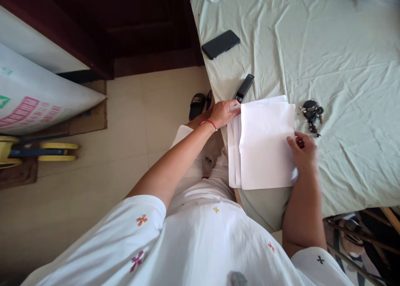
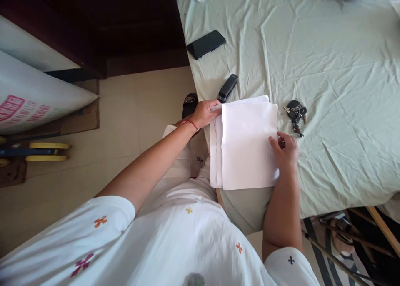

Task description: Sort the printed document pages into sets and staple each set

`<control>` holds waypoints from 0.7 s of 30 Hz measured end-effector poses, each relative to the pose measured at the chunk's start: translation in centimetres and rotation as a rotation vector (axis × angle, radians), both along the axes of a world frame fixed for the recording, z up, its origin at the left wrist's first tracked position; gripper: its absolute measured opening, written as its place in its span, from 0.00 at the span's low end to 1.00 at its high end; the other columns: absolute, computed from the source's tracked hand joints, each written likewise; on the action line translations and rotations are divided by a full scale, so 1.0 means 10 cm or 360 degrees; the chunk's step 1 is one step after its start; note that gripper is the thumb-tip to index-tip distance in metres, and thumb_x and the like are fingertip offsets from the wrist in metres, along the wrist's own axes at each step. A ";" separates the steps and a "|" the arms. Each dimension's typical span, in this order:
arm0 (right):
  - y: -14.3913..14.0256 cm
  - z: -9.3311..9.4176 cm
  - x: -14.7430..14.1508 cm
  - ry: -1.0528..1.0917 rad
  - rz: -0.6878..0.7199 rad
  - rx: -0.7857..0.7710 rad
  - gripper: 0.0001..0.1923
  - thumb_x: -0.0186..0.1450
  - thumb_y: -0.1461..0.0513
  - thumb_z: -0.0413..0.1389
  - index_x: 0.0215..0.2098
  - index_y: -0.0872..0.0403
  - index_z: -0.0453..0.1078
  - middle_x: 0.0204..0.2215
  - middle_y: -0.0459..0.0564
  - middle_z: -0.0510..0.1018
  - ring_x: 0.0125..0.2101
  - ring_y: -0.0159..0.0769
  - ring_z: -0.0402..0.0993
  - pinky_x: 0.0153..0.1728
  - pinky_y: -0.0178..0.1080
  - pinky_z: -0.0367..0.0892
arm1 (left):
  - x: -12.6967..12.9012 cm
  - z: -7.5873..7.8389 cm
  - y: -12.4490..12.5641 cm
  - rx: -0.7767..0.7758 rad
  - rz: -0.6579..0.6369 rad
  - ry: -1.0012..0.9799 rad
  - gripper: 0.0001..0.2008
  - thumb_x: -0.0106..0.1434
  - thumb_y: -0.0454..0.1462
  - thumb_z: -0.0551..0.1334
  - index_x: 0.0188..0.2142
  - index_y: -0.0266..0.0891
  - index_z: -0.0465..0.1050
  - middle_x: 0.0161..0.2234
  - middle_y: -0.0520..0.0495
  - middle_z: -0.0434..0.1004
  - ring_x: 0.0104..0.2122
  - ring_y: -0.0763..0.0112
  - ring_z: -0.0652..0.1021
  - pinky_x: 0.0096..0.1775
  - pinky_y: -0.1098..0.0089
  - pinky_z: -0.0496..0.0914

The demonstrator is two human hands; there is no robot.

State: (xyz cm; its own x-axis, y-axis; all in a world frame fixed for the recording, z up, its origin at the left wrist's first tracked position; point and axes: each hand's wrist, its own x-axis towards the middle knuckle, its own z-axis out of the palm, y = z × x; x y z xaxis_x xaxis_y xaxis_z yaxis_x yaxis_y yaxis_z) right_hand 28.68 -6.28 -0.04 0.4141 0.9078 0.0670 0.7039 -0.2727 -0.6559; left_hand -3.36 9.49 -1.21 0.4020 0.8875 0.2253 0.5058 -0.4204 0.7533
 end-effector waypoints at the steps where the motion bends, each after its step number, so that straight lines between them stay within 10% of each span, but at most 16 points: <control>1: 0.02 -0.01 -0.01 -0.0097 -0.0008 0.0023 0.25 0.61 0.44 0.61 0.47 0.51 0.78 0.35 0.50 0.75 0.37 0.40 0.69 0.46 0.48 0.67 | 0.00 0.00 0.00 -0.0002 0.0001 0.0000 0.20 0.71 0.53 0.59 0.35 0.40 0.77 0.31 0.50 0.79 0.33 0.68 0.76 0.36 0.69 0.64; 8: 0.02 -0.06 0.00 -0.0061 -0.0025 0.0041 0.14 0.59 0.49 0.61 0.36 0.49 0.75 0.32 0.47 0.72 0.37 0.42 0.67 0.48 0.50 0.67 | 0.00 -0.01 0.02 0.0000 0.0000 0.0020 0.20 0.70 0.54 0.60 0.35 0.41 0.77 0.32 0.50 0.79 0.33 0.67 0.76 0.37 0.68 0.65; 16: 0.03 -0.01 -0.14 -0.0120 -0.0002 0.0152 0.34 0.61 0.49 0.62 0.63 0.49 0.68 0.54 0.55 0.78 0.58 0.51 0.68 0.63 0.58 0.59 | 0.02 0.00 0.01 -0.0022 0.0029 -0.0006 0.22 0.70 0.55 0.58 0.33 0.41 0.75 0.30 0.50 0.78 0.33 0.67 0.76 0.37 0.68 0.65; 21: 0.02 -0.07 -0.09 0.0044 0.0004 0.0201 0.36 0.58 0.48 0.66 0.62 0.49 0.69 0.51 0.54 0.80 0.55 0.50 0.71 0.59 0.58 0.64 | 0.01 0.00 0.01 -0.0044 0.0026 -0.0042 0.23 0.70 0.56 0.58 0.32 0.41 0.74 0.30 0.52 0.76 0.33 0.68 0.75 0.38 0.68 0.65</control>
State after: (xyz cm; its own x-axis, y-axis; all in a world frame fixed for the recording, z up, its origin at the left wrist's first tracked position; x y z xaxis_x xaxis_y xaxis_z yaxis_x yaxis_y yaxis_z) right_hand 27.75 -6.07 -0.72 0.4148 0.8939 0.1697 0.6859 -0.1847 -0.7039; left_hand -3.27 9.62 -1.18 0.3818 0.8998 0.2111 0.4921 -0.3912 0.7777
